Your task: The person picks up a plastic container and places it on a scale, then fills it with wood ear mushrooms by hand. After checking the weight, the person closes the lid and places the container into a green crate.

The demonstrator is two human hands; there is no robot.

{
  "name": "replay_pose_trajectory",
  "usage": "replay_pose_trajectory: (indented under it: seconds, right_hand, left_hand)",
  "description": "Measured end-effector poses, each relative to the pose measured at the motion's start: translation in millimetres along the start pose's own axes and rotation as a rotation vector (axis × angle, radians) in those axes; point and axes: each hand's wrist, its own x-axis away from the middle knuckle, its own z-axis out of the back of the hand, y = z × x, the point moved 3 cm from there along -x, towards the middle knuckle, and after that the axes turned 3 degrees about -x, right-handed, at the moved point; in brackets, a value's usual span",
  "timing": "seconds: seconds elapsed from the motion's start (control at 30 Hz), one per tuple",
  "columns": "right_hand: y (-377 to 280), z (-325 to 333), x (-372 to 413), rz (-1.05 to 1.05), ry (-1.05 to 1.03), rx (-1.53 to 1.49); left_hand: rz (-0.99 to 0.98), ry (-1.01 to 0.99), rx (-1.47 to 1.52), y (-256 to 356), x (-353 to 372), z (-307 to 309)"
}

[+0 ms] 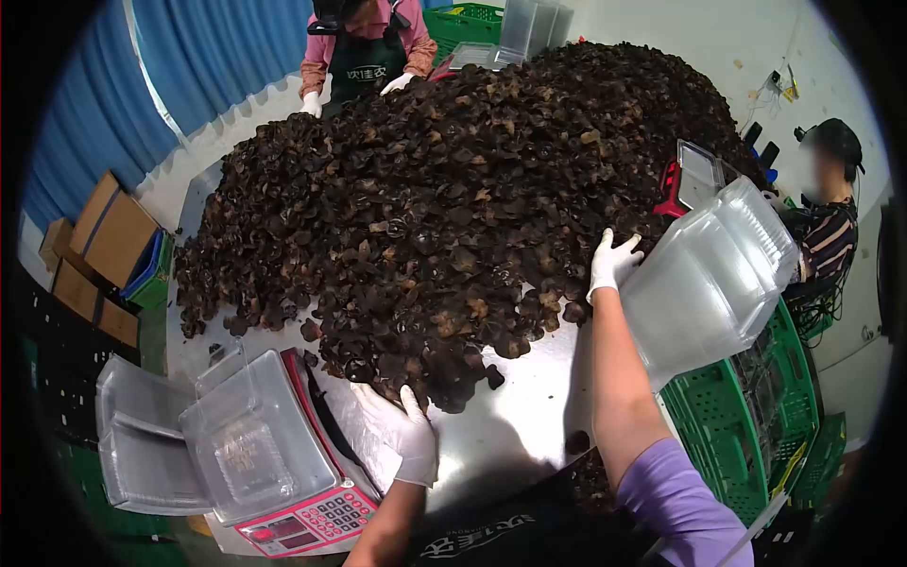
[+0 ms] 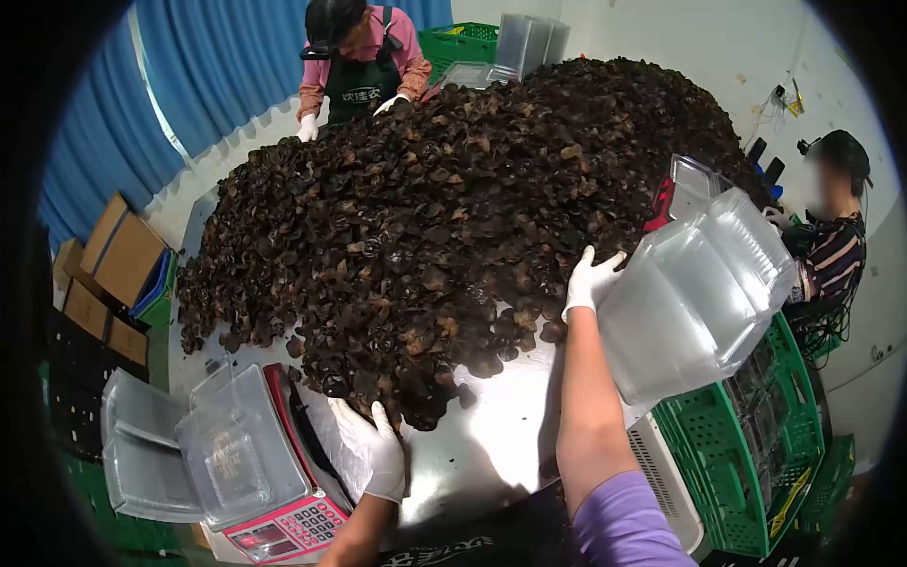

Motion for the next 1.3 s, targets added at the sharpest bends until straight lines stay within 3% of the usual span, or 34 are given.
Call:
replay_pose_trajectory:
  seconds: [0.03,0.1,0.23,0.3,0.37,0.43,0.47,0.53,0.63,0.7,0.83,1.03,1.1,1.17,1.2,1.23,1.27,1.3]
  right_hand:
    - [-7.1,9.3,4.6,0.012,-0.080,-0.117]
    - [-6.3,-1.8,6.6,0.147,-0.092,-0.007]
    - [-53.1,-0.4,61.4,0.242,-0.536,-0.360]
    - [-57.0,-45.9,87.4,0.363,-0.477,-0.573]
    - [-61.8,-69.6,114.9,0.257,-0.543,-0.411]
    - [-58.1,-111.3,127.9,0.296,-0.705,-0.494]
    - [-59.2,-113.0,131.5,0.423,-0.831,-0.249]
    - [-76.0,-79.9,143.8,0.775,-0.941,0.089]
    - [-101.9,-32.4,133.3,0.630,-1.112,0.031]
    - [-112.1,2.1,123.6,0.915,-0.924,0.212]
    - [-123.5,55.0,121.0,1.082,-0.913,0.126]
    - [-92.3,73.5,128.7,0.871,-1.101,-0.120]
    - [-76.8,95.4,131.6,0.717,-1.168,-0.240]
    - [-32.4,112.4,137.9,0.671,-1.118,-0.467]
    - [-3.9,123.3,143.7,0.613,-1.103,-0.433]
    - [25.9,137.4,151.6,0.927,-0.932,-0.328]
    - [43.9,162.0,163.0,0.930,-0.988,-0.276]
    - [59.9,181.7,170.8,1.086,-0.953,-0.157]
  left_hand:
    - [0.009,-0.014,-0.005,1.1,1.0,1.1]
    - [0.035,-0.035,-0.018,4.1,1.2,1.9]
    - [0.005,-0.004,-0.001,4.8,3.4,3.9]
    - [0.012,-0.012,0.004,5.3,2.0,2.7]
    - [0.025,-0.012,-0.017,6.2,1.4,2.7]
    - [0.011,-0.030,-0.030,5.7,1.2,2.2]
    - [0.032,-0.049,-0.059,6.5,2.0,2.3]
    - [0.041,-0.053,-0.062,7.2,2.2,5.3]
    - [0.032,-0.023,-0.044,8.7,1.2,4.9]
    - [0.066,-0.020,-0.031,9.1,1.0,5.8]
    - [0.100,0.019,0.027,11.0,3.5,11.6]
    - [0.027,-0.121,0.308,22.8,34.8,43.8]
    - [-0.210,-0.198,0.198,11.6,64.2,44.1]
    - [-0.285,-0.266,0.060,7.7,88.8,49.8]
    - [-0.280,-0.328,-0.017,4.3,97.9,49.5]
    - [-0.284,-0.387,-0.094,3.2,101.3,47.5]
    - [-0.299,-0.396,-0.082,5.6,101.1,47.7]
    - [-0.351,-0.425,-0.155,9.0,102.0,46.5]
